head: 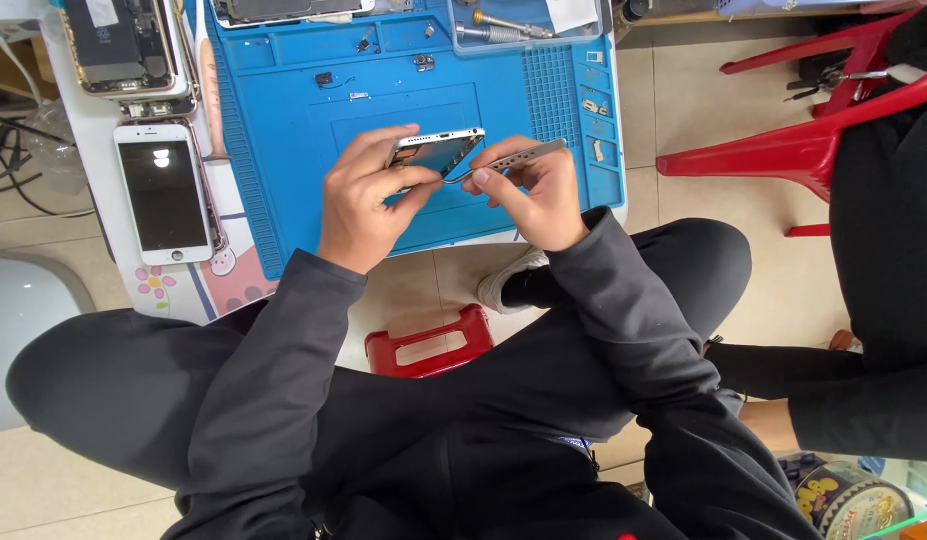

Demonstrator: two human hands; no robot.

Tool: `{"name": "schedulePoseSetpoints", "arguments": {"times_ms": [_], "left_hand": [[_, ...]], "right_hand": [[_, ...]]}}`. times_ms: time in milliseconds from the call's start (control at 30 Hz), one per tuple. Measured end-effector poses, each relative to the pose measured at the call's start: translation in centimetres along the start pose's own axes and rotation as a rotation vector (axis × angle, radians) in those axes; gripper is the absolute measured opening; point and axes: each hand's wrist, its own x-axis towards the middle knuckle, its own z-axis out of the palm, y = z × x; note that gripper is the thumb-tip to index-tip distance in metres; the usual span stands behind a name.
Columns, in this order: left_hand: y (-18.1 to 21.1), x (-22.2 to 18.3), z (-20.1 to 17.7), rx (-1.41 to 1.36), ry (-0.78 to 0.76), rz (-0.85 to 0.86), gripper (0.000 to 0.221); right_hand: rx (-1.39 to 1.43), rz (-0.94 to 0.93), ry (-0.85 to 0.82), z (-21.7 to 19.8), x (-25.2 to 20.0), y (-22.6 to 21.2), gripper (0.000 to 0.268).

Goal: The person is repairing a disassembled smartphone on a blue work mat. They use a screwdriver to remove screws from the phone's internal frame and place them on the mat. The person also uses tweezers to handle small components and wires inside the device.

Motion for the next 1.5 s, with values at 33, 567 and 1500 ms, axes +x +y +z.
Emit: {"name": "schedulePoseSetpoints", "arguments": {"times_ms": [33,567,1500], "left_hand": [[-0.1,0.0,0.1,-0.001,-0.002,0.002,0.014],[0.0,-0.4,0.0,0.172,-0.022,0.071,0.012],[-3.1,-0.2,-2.9,0.259,0.134,0.033,0.013]], "right_hand": [[0.0,-0.001,0.003,0.0,0.1,0.0,0.007],[0.057,0.051,-0.006,-0.1,0.1,0.7,0.007],[-0.396,-0.01,0.031,-2.7,-0.2,1.8,0.017]]}}
